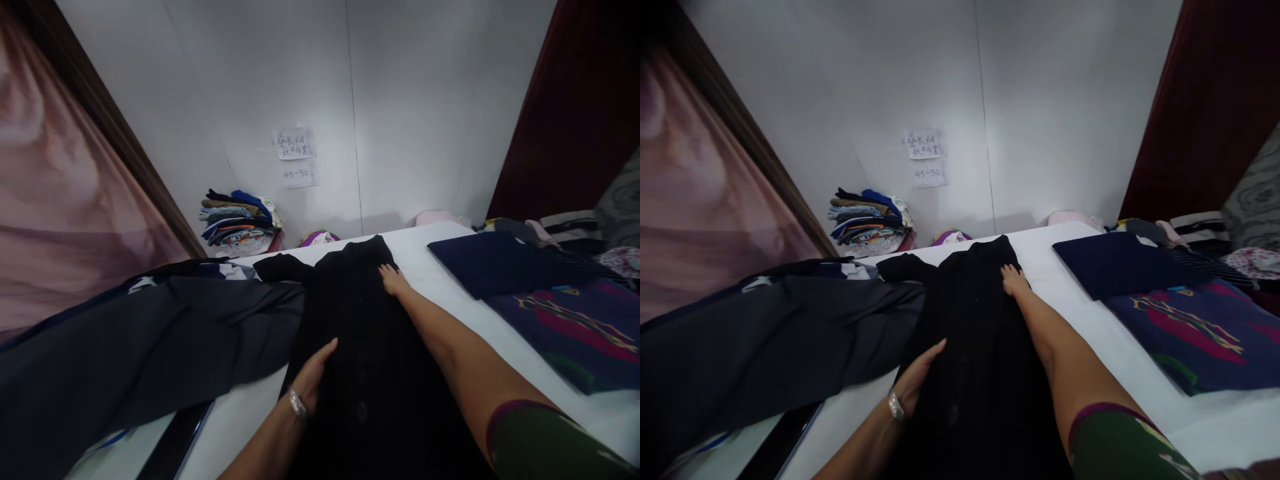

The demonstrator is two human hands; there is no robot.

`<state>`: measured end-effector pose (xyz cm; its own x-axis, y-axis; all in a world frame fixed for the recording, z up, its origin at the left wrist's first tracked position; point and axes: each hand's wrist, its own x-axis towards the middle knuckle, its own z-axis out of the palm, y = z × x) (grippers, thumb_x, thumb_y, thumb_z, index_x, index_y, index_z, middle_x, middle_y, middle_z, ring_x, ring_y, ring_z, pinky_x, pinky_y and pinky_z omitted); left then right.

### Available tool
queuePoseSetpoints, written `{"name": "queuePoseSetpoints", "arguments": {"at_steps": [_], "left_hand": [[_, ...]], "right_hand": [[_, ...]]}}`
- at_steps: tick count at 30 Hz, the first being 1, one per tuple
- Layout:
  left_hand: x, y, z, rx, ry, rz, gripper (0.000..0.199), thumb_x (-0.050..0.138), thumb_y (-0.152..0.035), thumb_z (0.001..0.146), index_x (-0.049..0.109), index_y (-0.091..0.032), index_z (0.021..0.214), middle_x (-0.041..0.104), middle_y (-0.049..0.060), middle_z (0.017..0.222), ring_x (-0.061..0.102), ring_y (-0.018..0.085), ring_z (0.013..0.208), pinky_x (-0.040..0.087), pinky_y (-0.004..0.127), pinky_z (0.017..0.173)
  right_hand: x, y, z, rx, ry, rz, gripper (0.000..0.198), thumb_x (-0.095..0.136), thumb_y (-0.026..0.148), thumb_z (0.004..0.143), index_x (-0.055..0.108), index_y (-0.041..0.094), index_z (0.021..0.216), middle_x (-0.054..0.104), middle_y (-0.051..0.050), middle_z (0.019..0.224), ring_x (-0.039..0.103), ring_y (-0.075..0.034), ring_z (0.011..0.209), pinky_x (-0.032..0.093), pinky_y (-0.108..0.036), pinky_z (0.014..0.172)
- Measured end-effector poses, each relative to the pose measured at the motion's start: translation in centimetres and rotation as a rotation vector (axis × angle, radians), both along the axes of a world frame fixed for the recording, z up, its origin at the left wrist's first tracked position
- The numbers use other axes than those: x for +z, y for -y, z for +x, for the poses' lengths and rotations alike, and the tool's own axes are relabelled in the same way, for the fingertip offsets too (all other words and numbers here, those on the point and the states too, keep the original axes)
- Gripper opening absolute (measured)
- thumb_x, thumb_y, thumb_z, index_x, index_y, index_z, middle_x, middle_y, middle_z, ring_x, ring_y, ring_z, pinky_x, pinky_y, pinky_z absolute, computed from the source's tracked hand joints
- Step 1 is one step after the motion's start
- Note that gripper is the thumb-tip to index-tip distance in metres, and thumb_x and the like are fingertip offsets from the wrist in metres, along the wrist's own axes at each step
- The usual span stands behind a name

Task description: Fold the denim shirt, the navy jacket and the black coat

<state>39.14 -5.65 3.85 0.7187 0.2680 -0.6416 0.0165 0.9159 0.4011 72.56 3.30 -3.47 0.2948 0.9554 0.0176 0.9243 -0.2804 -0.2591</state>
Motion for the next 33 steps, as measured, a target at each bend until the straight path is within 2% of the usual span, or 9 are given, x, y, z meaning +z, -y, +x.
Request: {"name": "queuePoseSetpoints", "arguments": {"at_steps": [4,9,14,18,20,22,25,29,33], "left_hand": [[-1.7,2.4,1.5,-0.025,0.074,-0.075,0.052,0.052,-0.052,0.086,0.064,-0.007,0.108,0.072,0.015,0.088,0.069,0.028,0.084,0.05,0.041,0.085],[-1.1,3.8,2.4,-0.009,0.122,-0.111,0.055,0.049,-0.054,0.087,0.064,-0.006,0.109,0.072,0.016,0.089,0.068,0.028,0.087,0.049,0.042,0.088],[-0.3,5.9,3.5,-0.042,0.213,-0.129,0.057,0.046,-0.055,0.088,0.064,-0.006,0.111,0.072,0.015,0.093,0.067,0.028,0.094,0.046,0.041,0.092],[1.2,7.7,5.0,-0.07,0.292,-0.096,0.056,0.041,-0.052,0.091,0.063,-0.005,0.113,0.071,0.015,0.099,0.065,0.025,0.101,0.043,0.036,0.096],[2.0,8.2,5.5,-0.078,0.365,-0.071,0.056,0.038,-0.051,0.092,0.061,-0.006,0.115,0.07,0.015,0.103,0.064,0.024,0.104,0.043,0.034,0.098],[2.1,8.5,5.7,-0.091,0.361,-0.052,0.055,0.04,-0.052,0.091,0.061,-0.007,0.114,0.069,0.015,0.104,0.064,0.024,0.103,0.044,0.035,0.096],[0.6,8.9,5.8,-0.054,0.088,0.037,0.039,0.051,-0.045,0.088,0.061,-0.012,0.105,0.07,0.012,0.092,0.067,0.024,0.089,0.048,0.038,0.088],[-2.6,10.0,5.8,0.059,-0.224,0.277,0.012,0.06,-0.019,0.081,0.055,-0.017,0.091,0.065,0.002,0.073,0.065,0.017,0.066,0.051,0.034,0.074],[-3.6,9.8,4.9,-0.224,-0.344,0.575,0.016,0.06,-0.029,0.082,0.054,-0.016,0.075,0.059,0.001,0.06,0.059,0.016,0.054,0.05,0.035,0.064]], "right_hand": [[-0.1,-0.1,0.6,0.013,-0.089,0.013,0.064,0.04,0.01,0.083,0.033,0.018,0.146,0.022,-0.009,0.155,0.014,-0.026,0.143,0.018,-0.053,0.113],[2.0,0.9,2.0,-0.078,-0.329,0.125,0.05,0.043,0.02,0.085,0.051,0.019,0.134,0.044,-0.009,0.144,0.027,-0.027,0.139,0.024,-0.044,0.114],[3.8,6.4,1.5,-0.18,-0.648,0.218,0.046,0.033,0.035,0.094,0.048,0.017,0.133,0.06,-0.013,0.124,0.062,-0.022,0.106,0.05,-0.04,0.091],[5.4,12.0,-1.2,-0.081,-1.12,0.049,0.054,0.037,0.058,0.091,0.057,0.016,0.118,0.069,-0.013,0.097,0.068,-0.02,0.071,0.057,-0.038,0.066],[6.7,14.1,-2.4,-0.027,-1.411,0.053,0.046,0.048,0.053,0.088,0.057,0.018,0.117,0.069,-0.011,0.093,0.068,-0.021,0.074,0.057,-0.037,0.068],[8.1,15.3,-3.0,-0.051,-1.529,0.206,0.044,0.059,0.037,0.084,0.053,0.021,0.125,0.07,-0.007,0.094,0.067,-0.019,0.079,0.057,-0.034,0.072],[8.8,16.0,-2.6,-0.132,-1.438,0.405,0.06,0.064,0.022,0.078,0.045,0.022,0.135,0.07,-0.004,0.093,0.066,-0.017,0.076,0.056,-0.031,0.071],[5.9,16.1,-1.8,-0.19,-0.941,0.294,0.063,0.058,0.012,0.075,0.046,0.018,0.136,0.07,-0.004,0.1,0.067,-0.018,0.084,0.054,-0.031,0.078],[2.8,16.4,-1.8,-0.245,-0.577,0.197,0.06,0.056,0.013,0.074,0.05,0.015,0.134,0.063,-0.009,0.12,0.059,-0.023,0.111,0.045,-0.034,0.097]]}}
